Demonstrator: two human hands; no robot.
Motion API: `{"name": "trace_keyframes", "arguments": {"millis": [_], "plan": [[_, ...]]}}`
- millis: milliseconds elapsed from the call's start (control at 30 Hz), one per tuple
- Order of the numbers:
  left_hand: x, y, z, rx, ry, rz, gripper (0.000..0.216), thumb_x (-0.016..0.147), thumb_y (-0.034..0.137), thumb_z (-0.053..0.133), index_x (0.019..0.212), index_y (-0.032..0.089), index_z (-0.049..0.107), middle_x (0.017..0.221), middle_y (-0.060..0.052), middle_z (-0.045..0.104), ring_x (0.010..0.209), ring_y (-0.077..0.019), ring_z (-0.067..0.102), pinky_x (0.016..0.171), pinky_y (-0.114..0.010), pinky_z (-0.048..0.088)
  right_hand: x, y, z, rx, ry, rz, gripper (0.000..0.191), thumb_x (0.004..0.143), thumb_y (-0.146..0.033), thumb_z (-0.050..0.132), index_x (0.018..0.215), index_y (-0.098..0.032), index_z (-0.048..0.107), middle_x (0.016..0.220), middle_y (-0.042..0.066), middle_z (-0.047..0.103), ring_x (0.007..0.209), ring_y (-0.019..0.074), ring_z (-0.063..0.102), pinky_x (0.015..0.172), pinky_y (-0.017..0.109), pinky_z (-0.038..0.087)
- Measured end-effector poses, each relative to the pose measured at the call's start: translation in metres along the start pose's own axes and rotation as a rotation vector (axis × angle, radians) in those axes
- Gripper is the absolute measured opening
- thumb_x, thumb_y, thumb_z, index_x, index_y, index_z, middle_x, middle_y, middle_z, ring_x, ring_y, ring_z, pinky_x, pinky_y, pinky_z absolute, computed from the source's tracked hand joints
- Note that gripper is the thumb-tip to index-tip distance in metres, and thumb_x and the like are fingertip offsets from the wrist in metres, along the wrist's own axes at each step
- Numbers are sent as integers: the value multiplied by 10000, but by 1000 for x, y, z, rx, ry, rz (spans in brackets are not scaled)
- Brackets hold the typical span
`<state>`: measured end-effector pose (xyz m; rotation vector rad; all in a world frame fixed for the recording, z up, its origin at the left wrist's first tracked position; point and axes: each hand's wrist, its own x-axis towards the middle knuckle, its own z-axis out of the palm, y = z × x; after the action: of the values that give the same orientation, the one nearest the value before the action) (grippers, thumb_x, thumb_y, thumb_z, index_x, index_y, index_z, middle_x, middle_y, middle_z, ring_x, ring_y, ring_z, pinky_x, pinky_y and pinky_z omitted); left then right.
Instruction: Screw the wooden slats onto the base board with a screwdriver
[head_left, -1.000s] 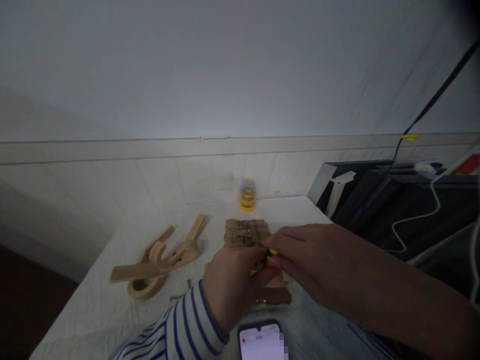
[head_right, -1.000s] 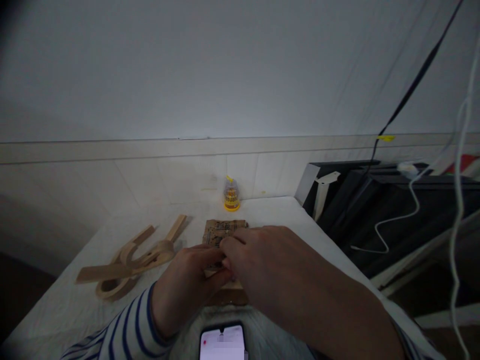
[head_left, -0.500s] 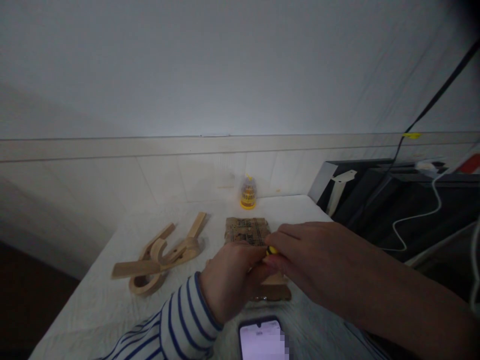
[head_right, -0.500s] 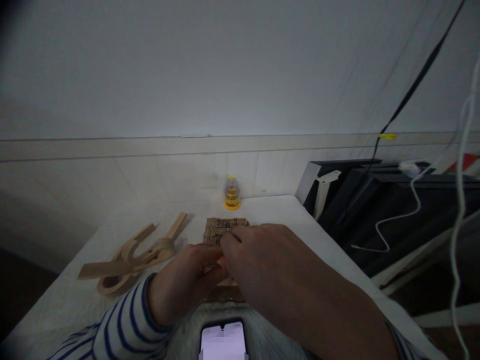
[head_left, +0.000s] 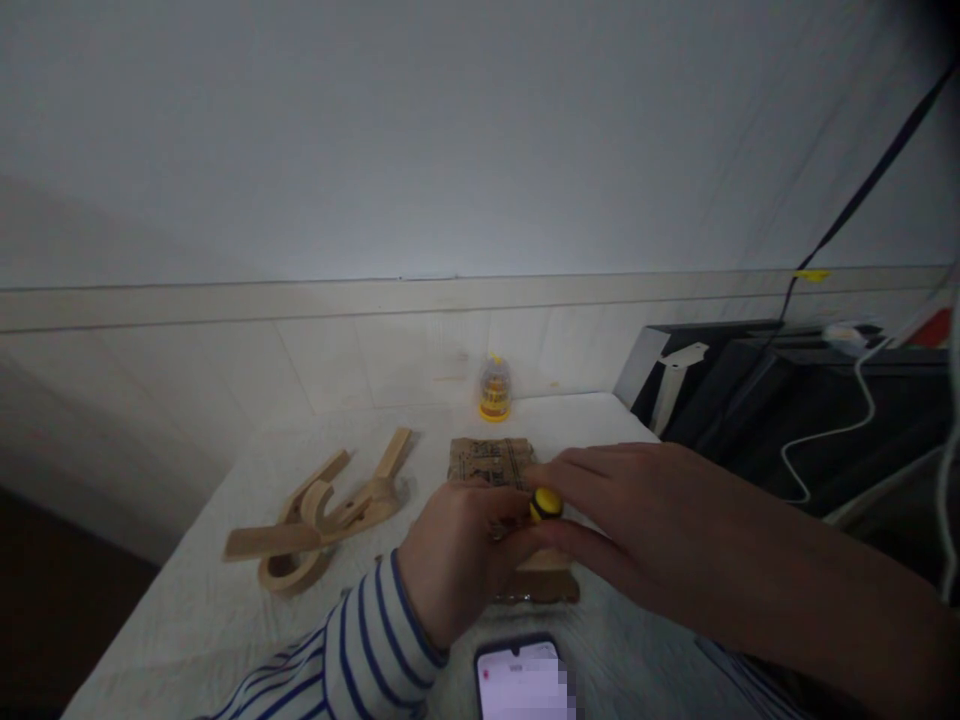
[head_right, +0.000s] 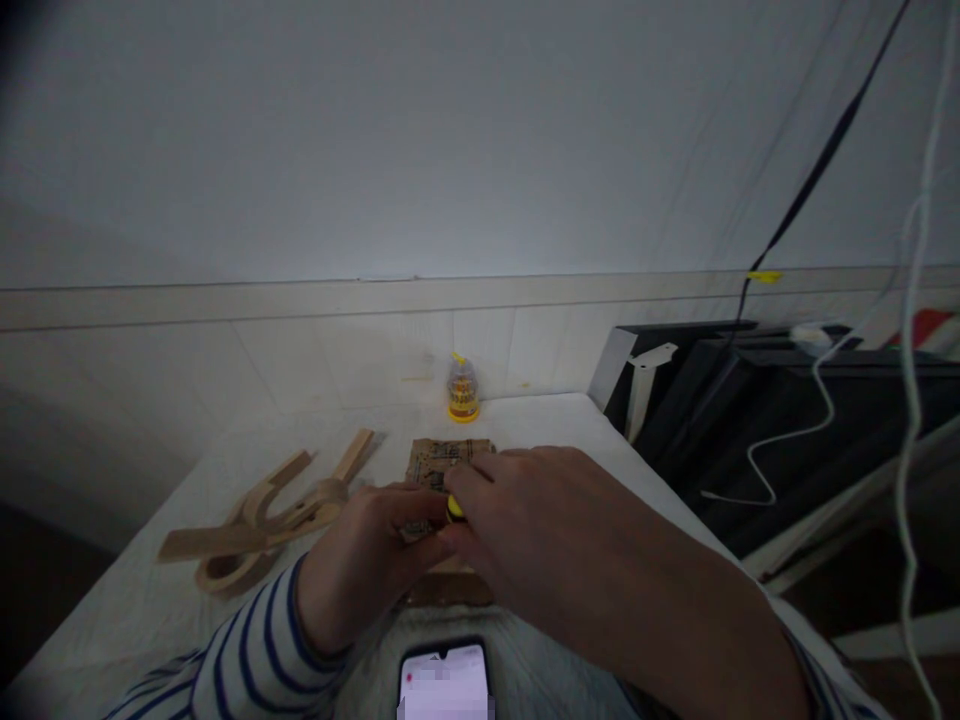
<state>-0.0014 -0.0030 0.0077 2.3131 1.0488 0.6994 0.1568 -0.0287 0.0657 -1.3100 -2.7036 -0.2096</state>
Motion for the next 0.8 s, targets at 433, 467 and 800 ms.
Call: {"name": "trace_keyframes", "arguments": {"millis": [433, 467, 800], "plan": [[0, -3, 2, -60, 12, -1, 118, 780, 213, 565, 727, 154, 652, 627, 7, 622, 550, -93, 551, 503, -171, 366, -4, 6, 1, 78, -36, -49, 145, 761, -81, 483, 814, -178, 576, 767, 11, 617, 689, 136, 579, 636, 276, 453], [0, -3, 2, -66, 10, 1, 110, 777, 209, 569, 733, 155, 653, 633, 7, 624, 557, -94, 554, 509, -172, 370, -4, 6, 2, 73, -32, -50, 144, 756, -81, 485, 810, -176, 579, 760, 14, 618, 683, 137, 582, 631, 273, 454], [0, -6, 4, -97, -24, 24, 120, 803, 231, 546, 787, 181, 654, 693, 6, 637, 602, -101, 556, 543, -179, 376, -3, 6, 2, 87, -37, -2, 112, 751, -101, 500, 770, -185, 571, 717, 4, 611, 619, 137, 568, 577, 263, 448]]}}
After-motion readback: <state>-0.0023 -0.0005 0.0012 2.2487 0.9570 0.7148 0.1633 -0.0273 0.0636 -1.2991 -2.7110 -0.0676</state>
